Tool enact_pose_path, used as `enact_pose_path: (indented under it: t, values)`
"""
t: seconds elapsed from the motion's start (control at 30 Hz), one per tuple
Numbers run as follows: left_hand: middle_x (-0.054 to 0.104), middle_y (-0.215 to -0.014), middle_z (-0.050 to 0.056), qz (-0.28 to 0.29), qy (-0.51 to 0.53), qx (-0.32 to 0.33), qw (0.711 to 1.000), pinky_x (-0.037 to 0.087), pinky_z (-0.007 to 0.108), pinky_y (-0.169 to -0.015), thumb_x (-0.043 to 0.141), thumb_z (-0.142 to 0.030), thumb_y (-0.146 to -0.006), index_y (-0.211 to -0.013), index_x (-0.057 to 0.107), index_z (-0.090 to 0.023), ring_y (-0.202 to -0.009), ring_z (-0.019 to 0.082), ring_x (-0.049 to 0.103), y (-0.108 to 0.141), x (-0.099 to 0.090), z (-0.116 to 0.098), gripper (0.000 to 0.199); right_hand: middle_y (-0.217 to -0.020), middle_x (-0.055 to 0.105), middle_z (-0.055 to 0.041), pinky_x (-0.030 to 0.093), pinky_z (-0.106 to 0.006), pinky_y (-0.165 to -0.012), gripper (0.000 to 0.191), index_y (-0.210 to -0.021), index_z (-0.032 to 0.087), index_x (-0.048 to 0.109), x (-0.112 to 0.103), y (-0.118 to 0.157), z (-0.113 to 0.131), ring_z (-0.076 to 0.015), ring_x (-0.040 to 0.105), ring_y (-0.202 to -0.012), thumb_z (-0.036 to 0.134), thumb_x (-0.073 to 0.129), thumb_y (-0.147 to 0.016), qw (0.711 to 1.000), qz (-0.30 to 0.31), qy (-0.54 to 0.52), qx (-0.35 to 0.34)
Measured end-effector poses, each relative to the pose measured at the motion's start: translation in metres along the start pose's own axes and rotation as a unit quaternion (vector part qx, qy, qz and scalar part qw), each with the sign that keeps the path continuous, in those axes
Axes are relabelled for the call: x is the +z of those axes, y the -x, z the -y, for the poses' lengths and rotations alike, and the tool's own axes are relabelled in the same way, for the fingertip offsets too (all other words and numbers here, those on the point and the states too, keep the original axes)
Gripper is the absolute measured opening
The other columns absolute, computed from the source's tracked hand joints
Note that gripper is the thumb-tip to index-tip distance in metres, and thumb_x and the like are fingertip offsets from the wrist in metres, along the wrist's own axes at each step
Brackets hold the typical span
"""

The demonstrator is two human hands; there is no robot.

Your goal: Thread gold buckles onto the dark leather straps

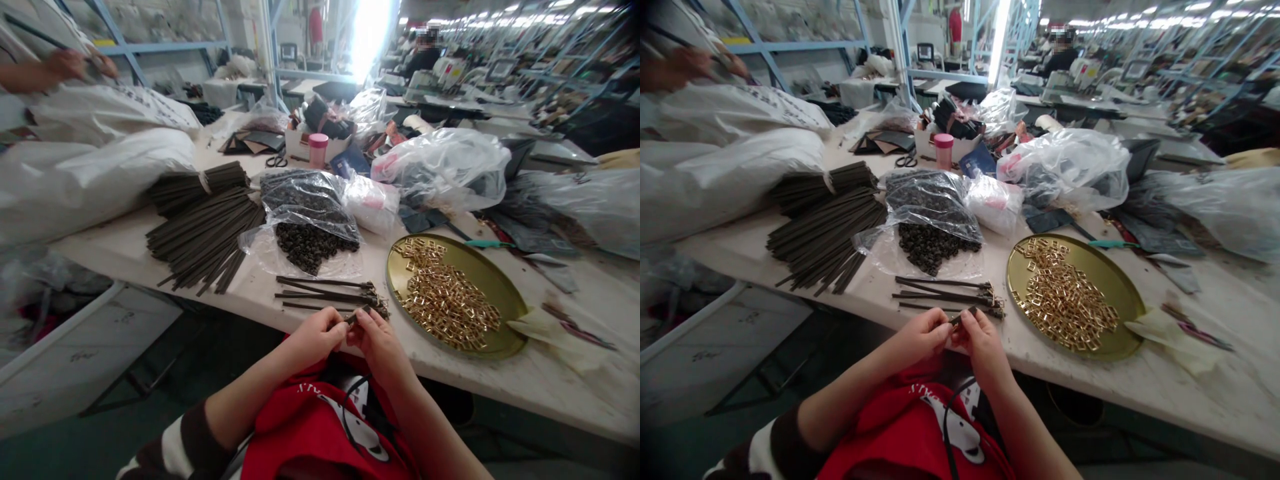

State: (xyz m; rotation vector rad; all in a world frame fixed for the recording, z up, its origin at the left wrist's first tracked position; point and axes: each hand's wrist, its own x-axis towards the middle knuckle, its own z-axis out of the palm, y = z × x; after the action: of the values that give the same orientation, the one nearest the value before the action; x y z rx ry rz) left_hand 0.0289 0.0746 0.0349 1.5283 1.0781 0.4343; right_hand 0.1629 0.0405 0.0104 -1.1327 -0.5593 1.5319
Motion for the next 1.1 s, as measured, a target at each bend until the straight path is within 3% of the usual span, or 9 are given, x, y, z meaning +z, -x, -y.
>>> enact_pose_path:
  t: [0.1, 0.2, 0.33, 0.6, 0.67, 0.77, 0.87, 0.97, 1.1]
  values:
    - [0.043, -0.051, -0.006, 0.016, 0.051, -0.036, 0.998, 0.030, 0.020, -0.047, 0.039, -0.030, -0.078, -0.067, 0.042, -0.017, -0.045, 0.007, 0.036, 0.000, 0.002, 0.002, 0.017, -0.057, 0.059, 0.0036, 0.046, -0.021, -0.051, 0.026, -0.068, 0.017, 0.054, -0.001, 0.000, 0.002, -0.0081, 0.053, -0.049, 0.037, 0.071, -0.065, 0.996, 0.005, -0.060, 0.065]
    - [0.043, -0.051, -0.006, 0.003, 0.051, -0.036, 0.998, 0.030, 0.019, -0.047, 0.041, -0.029, -0.077, -0.064, 0.042, -0.017, -0.046, 0.007, 0.037, 0.000, 0.003, 0.005, 0.018, -0.060, 0.062, 0.0029, 0.049, -0.023, -0.058, 0.024, -0.069, 0.017, 0.057, -0.003, 0.002, 0.005, -0.0084, 0.056, -0.053, 0.034, 0.073, -0.063, 0.995, 0.013, -0.060, 0.078]
    - [0.045, -0.056, -0.005, -0.010, 0.020, -0.027, 0.999, 0.032, 0.020, -0.050, 0.042, -0.028, -0.076, -0.064, 0.043, -0.016, -0.053, 0.009, 0.041, -0.001, 0.005, 0.008, 0.016, -0.069, 0.064, 0.0028, 0.049, -0.023, -0.067, 0.024, -0.076, 0.017, 0.062, -0.007, 0.007, 0.007, -0.0081, 0.058, -0.061, 0.029, 0.075, -0.061, 0.998, 0.036, -0.008, 0.060]
    - [0.048, -0.061, -0.004, 0.010, -0.030, 0.003, 1.000, 0.034, 0.021, -0.055, 0.040, -0.029, -0.080, -0.071, 0.047, -0.016, -0.059, 0.010, 0.045, 0.004, 0.004, 0.003, 0.017, -0.068, 0.061, 0.0024, 0.049, -0.028, -0.064, 0.023, -0.076, 0.018, 0.057, -0.011, 0.009, 0.002, -0.0113, 0.057, -0.061, 0.036, 0.068, -0.067, 0.991, 0.034, 0.124, -0.020]
    - [0.048, -0.061, -0.004, 0.002, -0.038, 0.011, 0.999, 0.034, 0.021, -0.056, 0.041, -0.030, -0.081, -0.071, 0.047, -0.016, -0.060, 0.010, 0.045, 0.004, 0.003, 0.004, 0.019, -0.067, 0.059, 0.0012, 0.048, -0.029, -0.062, 0.018, -0.076, 0.019, 0.055, -0.012, 0.010, 0.001, -0.0131, 0.057, -0.062, 0.034, 0.063, -0.072, 0.968, 0.007, 0.230, -0.101]
    - [0.049, -0.065, -0.003, -0.031, -0.054, 0.024, 0.998, 0.035, 0.022, -0.058, 0.042, -0.031, -0.080, -0.070, 0.047, -0.016, -0.063, 0.011, 0.045, 0.004, 0.006, 0.006, 0.019, -0.075, 0.059, -0.0021, 0.047, -0.031, -0.067, 0.006, -0.077, 0.020, 0.055, -0.015, 0.013, -0.001, -0.0159, 0.057, -0.071, 0.025, 0.057, -0.077, 0.875, -0.035, 0.399, -0.270]
    - [0.048, -0.066, -0.003, -0.056, -0.067, 0.026, 0.996, 0.034, 0.022, -0.059, 0.042, -0.030, -0.080, -0.069, 0.046, -0.017, -0.064, 0.011, 0.045, 0.004, 0.011, 0.008, 0.017, -0.078, 0.059, -0.0029, 0.046, -0.030, -0.068, 0.003, -0.078, 0.021, 0.053, -0.018, 0.014, -0.003, -0.0165, 0.056, -0.075, 0.019, 0.052, -0.080, 0.805, -0.027, 0.476, -0.353]
    - [0.048, -0.065, -0.004, -0.067, -0.070, 0.022, 0.995, 0.033, 0.022, -0.058, 0.042, -0.029, -0.080, -0.069, 0.045, -0.017, -0.063, 0.011, 0.044, 0.005, 0.014, 0.009, 0.016, -0.077, 0.058, -0.0026, 0.047, -0.029, -0.065, 0.003, -0.078, 0.022, 0.053, -0.021, 0.014, -0.004, -0.0163, 0.056, -0.073, 0.020, 0.052, -0.081, 0.793, -0.020, 0.491, -0.360]
    - [0.047, -0.065, -0.004, -0.062, -0.076, 0.019, 0.995, 0.033, 0.023, -0.058, 0.041, -0.028, -0.080, -0.070, 0.045, -0.017, -0.063, 0.012, 0.044, 0.008, 0.014, 0.004, 0.016, -0.077, 0.060, -0.0030, 0.046, -0.030, -0.066, 0.006, -0.077, 0.021, 0.054, -0.021, 0.015, -0.002, -0.0171, 0.057, -0.074, 0.025, 0.052, -0.081, 0.805, -0.023, 0.481, -0.348]
